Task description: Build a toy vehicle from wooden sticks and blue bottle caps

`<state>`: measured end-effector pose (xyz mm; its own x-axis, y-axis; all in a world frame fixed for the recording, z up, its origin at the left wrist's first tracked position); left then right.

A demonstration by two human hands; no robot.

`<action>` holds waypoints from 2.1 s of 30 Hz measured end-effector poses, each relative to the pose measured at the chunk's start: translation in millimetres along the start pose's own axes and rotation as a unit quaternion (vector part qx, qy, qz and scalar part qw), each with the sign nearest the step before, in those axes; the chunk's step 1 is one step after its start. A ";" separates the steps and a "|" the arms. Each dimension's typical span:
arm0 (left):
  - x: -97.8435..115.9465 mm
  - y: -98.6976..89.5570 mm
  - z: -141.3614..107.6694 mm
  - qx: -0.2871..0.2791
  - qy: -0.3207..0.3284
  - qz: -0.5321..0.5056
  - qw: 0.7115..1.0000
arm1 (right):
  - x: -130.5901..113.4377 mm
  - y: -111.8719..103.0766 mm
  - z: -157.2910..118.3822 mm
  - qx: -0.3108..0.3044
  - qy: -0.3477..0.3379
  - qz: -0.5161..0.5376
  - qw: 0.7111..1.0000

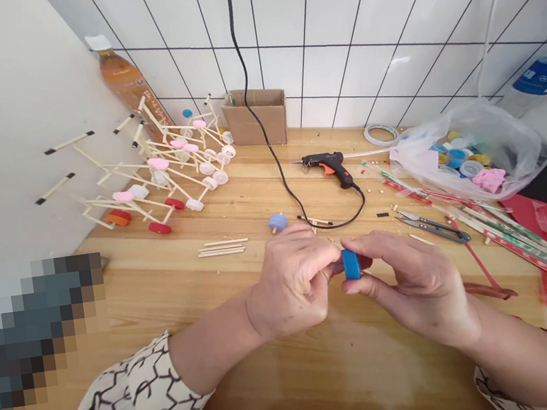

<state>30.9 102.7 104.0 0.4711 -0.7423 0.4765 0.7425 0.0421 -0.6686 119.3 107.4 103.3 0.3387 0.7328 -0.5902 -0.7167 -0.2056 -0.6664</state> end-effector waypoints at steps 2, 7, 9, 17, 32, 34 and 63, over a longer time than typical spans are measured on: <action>-0.3 0.2 -0.1 0.002 -0.002 -0.004 1.000 | 6.6 1.4 -1.7 0.005 0.024 0.039 0.999; 3.6 -3.4 -1.6 0.019 0.000 0.022 1.000 | 22.3 5.1 -11.2 0.053 0.083 0.145 0.984; 2.9 -3.4 -1.1 0.013 -0.003 0.010 1.000 | 17.5 4.1 -9.7 0.049 0.065 0.120 0.989; -6.2 -0.2 2.7 -0.017 -0.033 -0.100 0.994 | -6.1 -0.4 1.0 -0.001 -0.040 0.010 0.999; -17.6 4.4 2.6 -0.032 -0.092 -0.146 0.985 | -2.1 3.0 -0.2 -0.002 -0.061 0.020 0.998; -23.1 9.1 2.8 -0.049 -0.119 -0.193 0.973 | -2.6 2.9 0.5 -0.007 -0.067 0.013 0.998; 9.2 -3.1 -2.4 0.019 0.020 0.043 0.999 | 24.8 10.1 -12.8 0.041 0.099 0.176 0.979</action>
<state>31.7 94.1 109.1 0.5150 -0.7605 0.3954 0.7184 0.1314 -0.6831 128.2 115.1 76.1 0.1671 0.4847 -0.8586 -0.8535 -0.3648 -0.3721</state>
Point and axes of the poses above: each hand's wrist, its own z-axis towards the middle knuckle, its own y-axis out of the palm, x = y × z, the point moved 10 cm from there along z, towards the middle knuckle, and after that the axes turned 8 degrees about -x, right-handed, at the moved point
